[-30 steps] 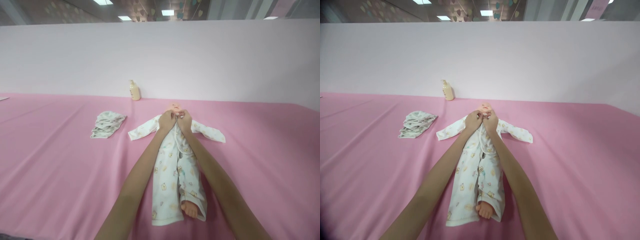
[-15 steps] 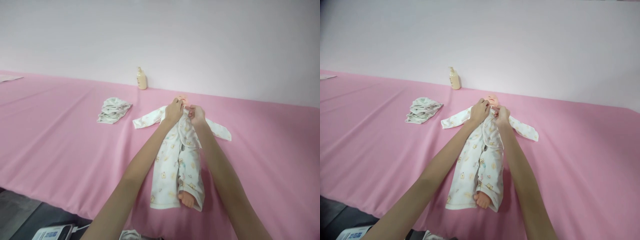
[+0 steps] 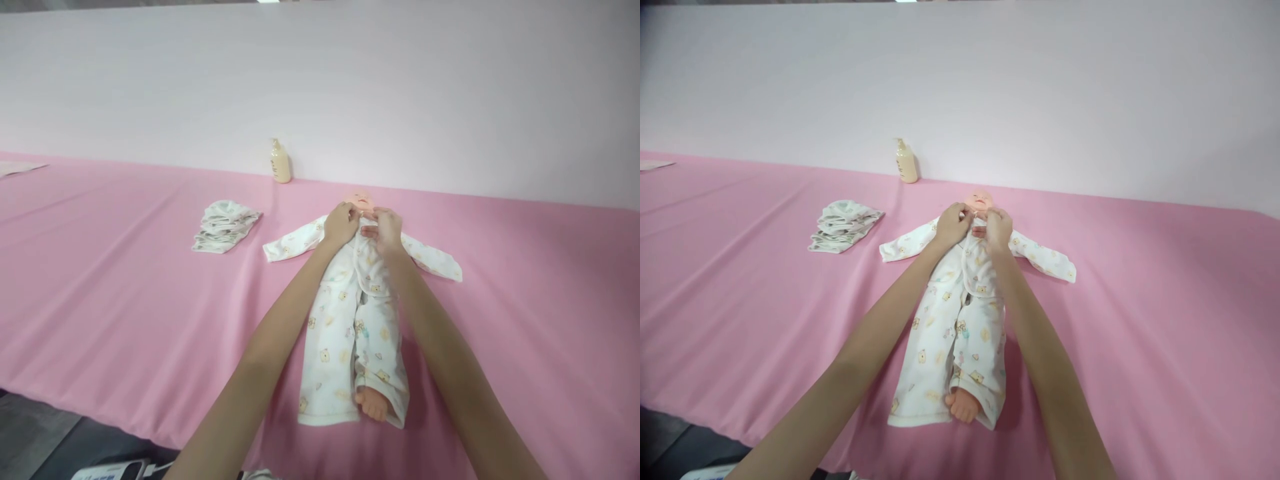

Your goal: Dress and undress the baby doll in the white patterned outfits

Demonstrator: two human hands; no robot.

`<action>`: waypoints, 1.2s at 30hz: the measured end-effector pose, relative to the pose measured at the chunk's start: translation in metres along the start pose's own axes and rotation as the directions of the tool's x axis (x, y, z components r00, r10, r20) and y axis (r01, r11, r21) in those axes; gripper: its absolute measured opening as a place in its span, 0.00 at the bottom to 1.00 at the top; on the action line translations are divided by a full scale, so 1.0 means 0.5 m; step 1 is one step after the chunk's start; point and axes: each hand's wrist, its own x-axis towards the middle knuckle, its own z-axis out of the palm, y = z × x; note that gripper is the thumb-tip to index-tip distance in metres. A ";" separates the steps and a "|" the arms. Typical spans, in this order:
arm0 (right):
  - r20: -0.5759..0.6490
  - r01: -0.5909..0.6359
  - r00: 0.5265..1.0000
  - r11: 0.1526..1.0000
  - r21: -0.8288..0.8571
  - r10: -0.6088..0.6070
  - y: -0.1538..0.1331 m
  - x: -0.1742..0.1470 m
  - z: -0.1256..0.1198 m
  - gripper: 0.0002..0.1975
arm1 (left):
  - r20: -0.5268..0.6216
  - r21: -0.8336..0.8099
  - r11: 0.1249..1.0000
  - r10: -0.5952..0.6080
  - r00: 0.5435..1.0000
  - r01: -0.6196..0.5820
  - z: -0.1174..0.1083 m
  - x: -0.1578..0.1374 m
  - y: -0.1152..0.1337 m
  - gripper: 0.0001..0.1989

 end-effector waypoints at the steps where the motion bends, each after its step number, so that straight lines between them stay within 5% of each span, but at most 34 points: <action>1: -0.001 0.033 0.999 0.998 -0.046 -0.033 0.004 0.000 0.000 0.12 | 0.007 -0.024 1.000 -0.014 1.000 0.014 0.000 0.001 -0.002 0.10; 6: 0.078 0.276 0.961 0.880 -0.387 -0.267 0.027 0.003 0.002 0.12 | 0.041 -0.128 0.989 -0.068 0.997 0.073 0.002 0.000 -0.003 0.12; 9: 0.095 0.318 0.947 0.850 -0.421 -0.308 0.036 0.003 0.002 0.11 | 0.044 -0.157 0.981 -0.106 0.993 0.111 0.003 0.001 -0.003 0.12; 12: 0.063 0.305 0.951 0.884 -0.353 -0.303 0.040 0.004 0.000 0.10 | 0.070 -0.138 0.986 -0.090 0.993 0.099 -0.013 0.001 0.003 0.11; 14: 0.054 0.291 0.956 0.904 -0.314 -0.289 0.039 0.006 -0.001 0.09 | 0.184 -0.132 0.986 -0.076 0.980 0.101 -0.037 -0.001 0.015 0.10; 17: 0.063 0.236 0.972 0.926 -0.296 -0.227 0.035 0.011 -0.004 0.08 | 0.445 -0.191 0.957 -0.113 0.889 0.218 -0.083 -0.008 0.037 0.08; 20: 0.084 0.177 0.984 0.935 -0.306 -0.159 0.025 0.013 -0.006 0.08 | 0.569 -0.203 0.935 -0.129 0.813 0.290 -0.114 -0.014 0.049 0.07; 28: 0.395 0.279 0.916 0.824 -0.493 -0.074 -0.046 -0.022 -0.022 0.13 | 0.639 -0.192 0.944 -0.087 0.765 0.268 -0.120 -0.006 0.028 0.07; 36: 0.410 0.286 0.912 0.765 -0.577 -0.032 -0.061 -0.042 -0.019 0.19 | 0.648 -0.179 0.952 -0.077 0.758 0.250 -0.131 -0.008 0.032 0.08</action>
